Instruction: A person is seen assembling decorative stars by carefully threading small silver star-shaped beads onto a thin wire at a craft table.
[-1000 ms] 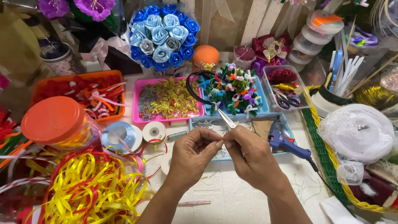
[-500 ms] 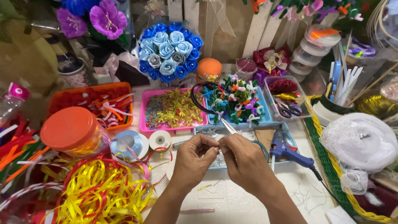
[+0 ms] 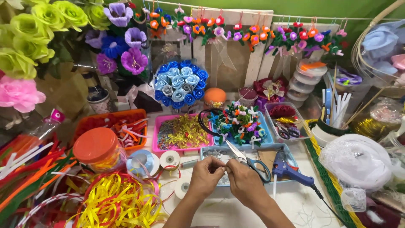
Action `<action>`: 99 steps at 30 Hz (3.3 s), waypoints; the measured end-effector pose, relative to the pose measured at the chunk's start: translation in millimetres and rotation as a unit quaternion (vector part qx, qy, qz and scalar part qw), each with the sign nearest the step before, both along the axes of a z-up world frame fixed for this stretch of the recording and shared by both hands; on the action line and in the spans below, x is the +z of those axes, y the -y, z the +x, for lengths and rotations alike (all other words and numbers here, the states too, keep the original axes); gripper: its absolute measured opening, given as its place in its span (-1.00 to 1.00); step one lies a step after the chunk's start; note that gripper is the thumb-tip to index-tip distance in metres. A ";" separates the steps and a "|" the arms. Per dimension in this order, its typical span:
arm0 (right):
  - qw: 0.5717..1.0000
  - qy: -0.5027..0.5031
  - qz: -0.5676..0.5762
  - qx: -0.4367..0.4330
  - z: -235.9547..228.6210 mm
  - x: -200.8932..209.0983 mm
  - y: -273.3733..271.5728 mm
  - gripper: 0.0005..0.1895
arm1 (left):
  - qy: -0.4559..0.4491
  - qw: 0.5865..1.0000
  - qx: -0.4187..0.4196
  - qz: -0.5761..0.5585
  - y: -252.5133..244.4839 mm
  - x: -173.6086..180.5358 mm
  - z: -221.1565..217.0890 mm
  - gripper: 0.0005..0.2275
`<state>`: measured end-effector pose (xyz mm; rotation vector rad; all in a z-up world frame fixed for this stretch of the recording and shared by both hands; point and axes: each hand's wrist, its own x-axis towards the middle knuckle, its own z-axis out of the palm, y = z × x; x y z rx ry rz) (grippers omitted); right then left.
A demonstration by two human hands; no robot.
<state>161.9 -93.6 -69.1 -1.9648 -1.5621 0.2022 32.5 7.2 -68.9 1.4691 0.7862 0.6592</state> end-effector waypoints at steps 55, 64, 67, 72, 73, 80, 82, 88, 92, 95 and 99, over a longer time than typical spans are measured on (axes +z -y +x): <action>0.924 -0.376 0.024 0.068 -14.7 -8.4 18.2 -0.81 | 0.195 0.978 0.053 -0.052 35.8 -55.5 -21.2 -0.83; 0.885 -0.456 -0.013 0.093 -10.7 -1.4 18.8 -0.81 | 0.295 0.941 0.026 -0.161 33.6 -71.7 -19.2 -0.87; 0.875 -0.470 -0.010 0.115 -10.5 1.0 19.2 -0.73 | 0.270 0.931 0.034 -0.243 35.0 -68.3 -23.1 -0.88; 0.865 -0.480 0.005 0.146 -10.3 0.5 20.2 -0.75 | 0.235 0.931 0.044 -0.277 36.4 -56.0 -24.4 -0.90; 0.865 -0.480 0.004 0.146 -10.7 -2.3 19.7 -0.75 | 0.235 0.930 0.044 -0.278 36.7 -56.6 -23.6 -0.90; 0.896 -0.431 0.017 0.101 -18.3 -13.3 17.5 -0.82 | 0.242 0.932 0.029 -0.268 37.6 -49.2 -23.3 -0.87; 0.908 -0.408 0.025 0.091 -20.7 -17.2 16.7 -0.79 | 0.258 0.929 0.017 -0.264 37.4 -45.6 -22.9 -0.87; 0.881 -0.457 0.055 0.112 -18.8 -26.7 14.7 -0.79 | 0.267 0.947 -0.001 -0.180 35.4 -35.2 -25.8 -0.87; 0.879 -0.460 0.062 0.108 -12.9 -45.6 11.6 -0.79 | 0.213 0.970 0.002 -0.120 33.4 -31.9 -26.2 -0.88; 0.894 -0.428 0.081 0.103 -14.4 -48.5 10.5 -0.75 | 0.206 0.972 0.018 -0.109 36.8 -31.1 -23.2 -0.86; 0.907 -0.399 0.089 0.105 -16.3 -51.7 10.1 -0.73 | 0.214 0.968 0.022 -0.132 38.0 -34.5 -19.0 -0.87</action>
